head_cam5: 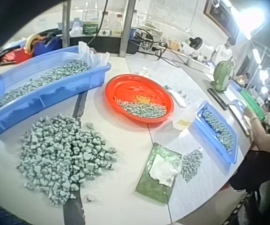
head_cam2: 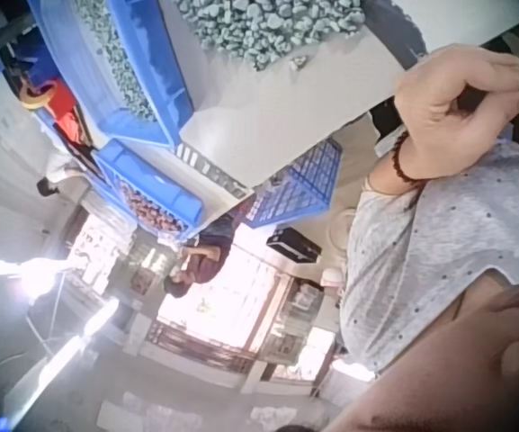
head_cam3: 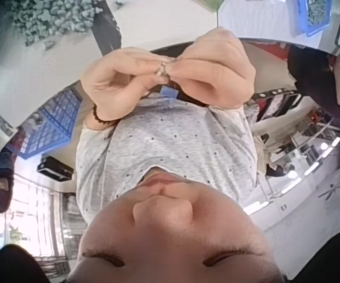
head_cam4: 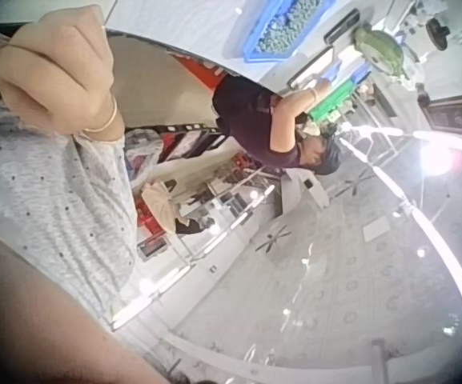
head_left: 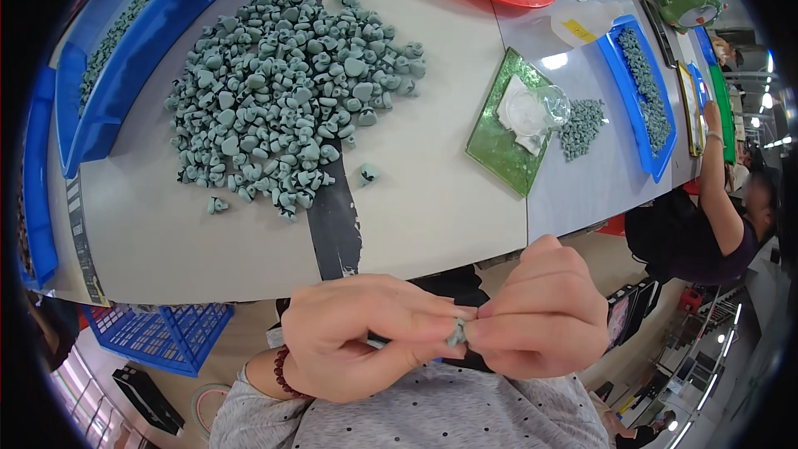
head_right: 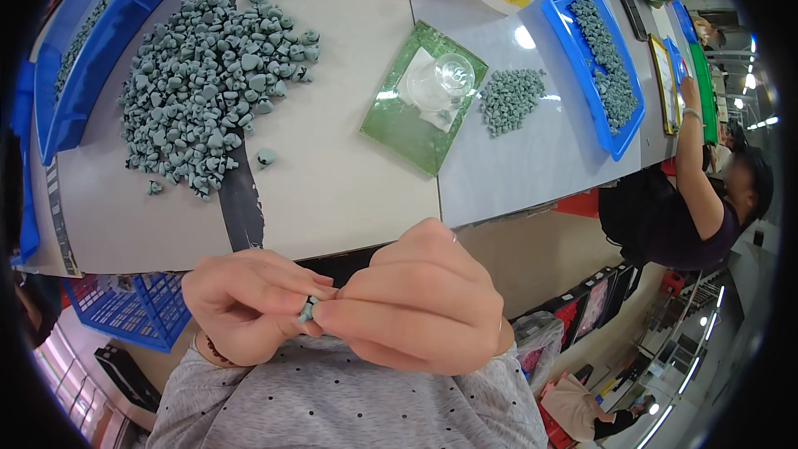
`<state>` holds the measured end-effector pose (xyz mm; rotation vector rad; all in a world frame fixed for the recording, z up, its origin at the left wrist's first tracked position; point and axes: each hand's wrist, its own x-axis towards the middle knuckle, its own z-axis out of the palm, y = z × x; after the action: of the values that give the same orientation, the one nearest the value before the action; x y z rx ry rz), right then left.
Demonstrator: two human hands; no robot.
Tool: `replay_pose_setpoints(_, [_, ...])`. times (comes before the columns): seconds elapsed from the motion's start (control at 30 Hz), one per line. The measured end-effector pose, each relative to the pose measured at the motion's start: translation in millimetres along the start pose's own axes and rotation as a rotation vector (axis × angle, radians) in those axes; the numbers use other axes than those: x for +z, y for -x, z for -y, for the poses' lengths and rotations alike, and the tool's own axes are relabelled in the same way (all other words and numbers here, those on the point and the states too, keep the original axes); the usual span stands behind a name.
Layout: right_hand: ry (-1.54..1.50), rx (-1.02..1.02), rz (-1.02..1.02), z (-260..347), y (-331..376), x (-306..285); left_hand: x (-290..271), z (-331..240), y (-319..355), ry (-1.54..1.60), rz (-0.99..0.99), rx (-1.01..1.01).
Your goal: The person assembles small molded components by hand, repeatedly picking small pieces from the work table and fitting them together with parts held in hand.
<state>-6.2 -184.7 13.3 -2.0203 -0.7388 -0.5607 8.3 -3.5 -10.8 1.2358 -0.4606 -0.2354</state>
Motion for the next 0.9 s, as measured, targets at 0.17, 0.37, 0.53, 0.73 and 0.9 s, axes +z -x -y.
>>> replay_pose_setpoints(0.17, [-0.202, 0.146, -0.016, 2, -4, 3, 5, -5, 2, 0.369, -0.101, -0.243])
replay_pose_setpoints(0.37, [-0.18, 0.115, 0.057, 2, -2, 0, 6, -7, 1, 0.514, -0.046, -0.418])
replay_pose_setpoints(0.53, [-0.061, 0.159, -0.011, -7, -2, -8, 6, -7, -5, 0.243, 0.044, -0.311])
replay_pose_setpoints(0.73, [0.816, 0.517, -0.496, -85, 21, -116, -60, -38, -18, -0.752, -0.32, 0.311])
replay_pose_setpoints(0.9, [0.903, 0.56, -0.491, -106, 25, -147, -103, -55, -54, -1.317, -0.084, 0.193])
